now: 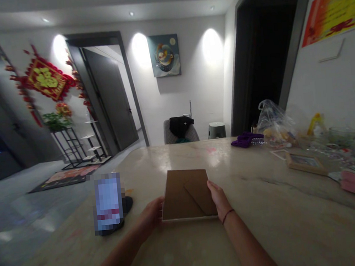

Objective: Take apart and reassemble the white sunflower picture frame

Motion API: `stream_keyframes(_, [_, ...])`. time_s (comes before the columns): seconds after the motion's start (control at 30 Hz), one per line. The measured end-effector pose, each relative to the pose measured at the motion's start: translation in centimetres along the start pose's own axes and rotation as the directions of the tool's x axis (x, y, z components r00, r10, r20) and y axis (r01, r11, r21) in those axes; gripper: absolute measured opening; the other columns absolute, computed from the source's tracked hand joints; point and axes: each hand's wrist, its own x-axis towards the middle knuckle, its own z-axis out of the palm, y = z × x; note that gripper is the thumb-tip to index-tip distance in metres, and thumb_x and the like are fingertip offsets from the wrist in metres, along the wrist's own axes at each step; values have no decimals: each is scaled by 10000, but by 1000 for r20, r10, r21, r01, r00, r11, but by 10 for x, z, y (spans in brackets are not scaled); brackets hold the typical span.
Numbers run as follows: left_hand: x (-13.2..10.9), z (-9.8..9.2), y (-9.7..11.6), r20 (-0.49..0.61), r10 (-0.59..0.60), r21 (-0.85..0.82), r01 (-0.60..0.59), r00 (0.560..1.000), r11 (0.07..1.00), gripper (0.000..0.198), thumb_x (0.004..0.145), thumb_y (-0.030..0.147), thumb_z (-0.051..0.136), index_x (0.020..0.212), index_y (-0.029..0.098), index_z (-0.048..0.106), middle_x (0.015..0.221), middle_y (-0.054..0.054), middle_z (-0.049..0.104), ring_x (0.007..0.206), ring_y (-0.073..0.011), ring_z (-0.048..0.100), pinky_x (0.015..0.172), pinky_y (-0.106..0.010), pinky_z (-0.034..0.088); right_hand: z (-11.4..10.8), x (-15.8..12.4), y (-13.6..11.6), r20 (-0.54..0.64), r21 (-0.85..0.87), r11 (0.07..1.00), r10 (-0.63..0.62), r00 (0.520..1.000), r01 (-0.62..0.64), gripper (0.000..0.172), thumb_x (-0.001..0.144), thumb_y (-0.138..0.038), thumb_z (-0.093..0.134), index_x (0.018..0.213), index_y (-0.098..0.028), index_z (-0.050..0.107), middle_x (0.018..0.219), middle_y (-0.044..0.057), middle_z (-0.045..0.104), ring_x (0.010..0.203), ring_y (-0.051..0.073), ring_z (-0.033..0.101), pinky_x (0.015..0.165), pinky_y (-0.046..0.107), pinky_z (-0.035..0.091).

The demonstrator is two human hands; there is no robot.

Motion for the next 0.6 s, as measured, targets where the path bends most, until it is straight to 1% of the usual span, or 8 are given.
stream_keyframes(0.1, [0,-2,-1,34,-41,-37,43,999,998,345,688,468,515,817,155,581,658,-18,623,506,-111,548,434,-208,398,1,-1,-3,-17,-18,1000,10,1000,-10,343,591,-420,662,843,-189,681,987,37,671,1066,225,531,965,390,364])
stream_keyframes(0.2, [-1,-3,0,54,-42,-46,44,998,998,343,684,468,550,839,164,584,657,-14,621,512,-108,554,446,-210,415,1,-1,-4,-52,-28,1000,-3,999,1,350,570,-418,679,831,-185,682,1004,38,665,1088,222,515,990,387,332])
stream_keyframes(0.3, [-4,-3,4,72,-38,-4,39,997,999,367,670,465,592,896,177,592,676,-15,628,514,-105,558,433,-197,407,1,-1,-4,-66,-33,999,12,998,-14,338,569,-409,682,820,-183,683,995,39,668,1083,219,519,989,387,331])
stream_keyframes(0.43, [-8,-2,10,138,-20,51,13,990,999,407,683,481,588,954,178,599,754,-42,653,574,-118,586,457,-200,423,1,-4,-7,-61,-40,999,2,998,-4,304,578,-377,683,806,-176,685,987,47,670,1071,215,527,991,378,328])
stream_keyframes(0.53, [-7,-5,9,122,-23,62,16,992,998,404,680,477,596,948,175,600,785,-45,658,563,-111,583,464,-206,430,2,-6,-11,-87,-75,997,-15,996,8,289,566,-365,691,783,-175,688,982,49,672,1067,220,528,1001,369,314])
stream_keyframes(0.6, [-5,-7,7,104,-37,78,29,994,997,395,667,456,619,945,176,594,802,-44,662,559,-108,585,460,-203,424,4,-8,-14,-82,-96,995,-32,996,24,276,566,-370,688,764,-178,690,949,47,681,1055,225,535,996,374,318])
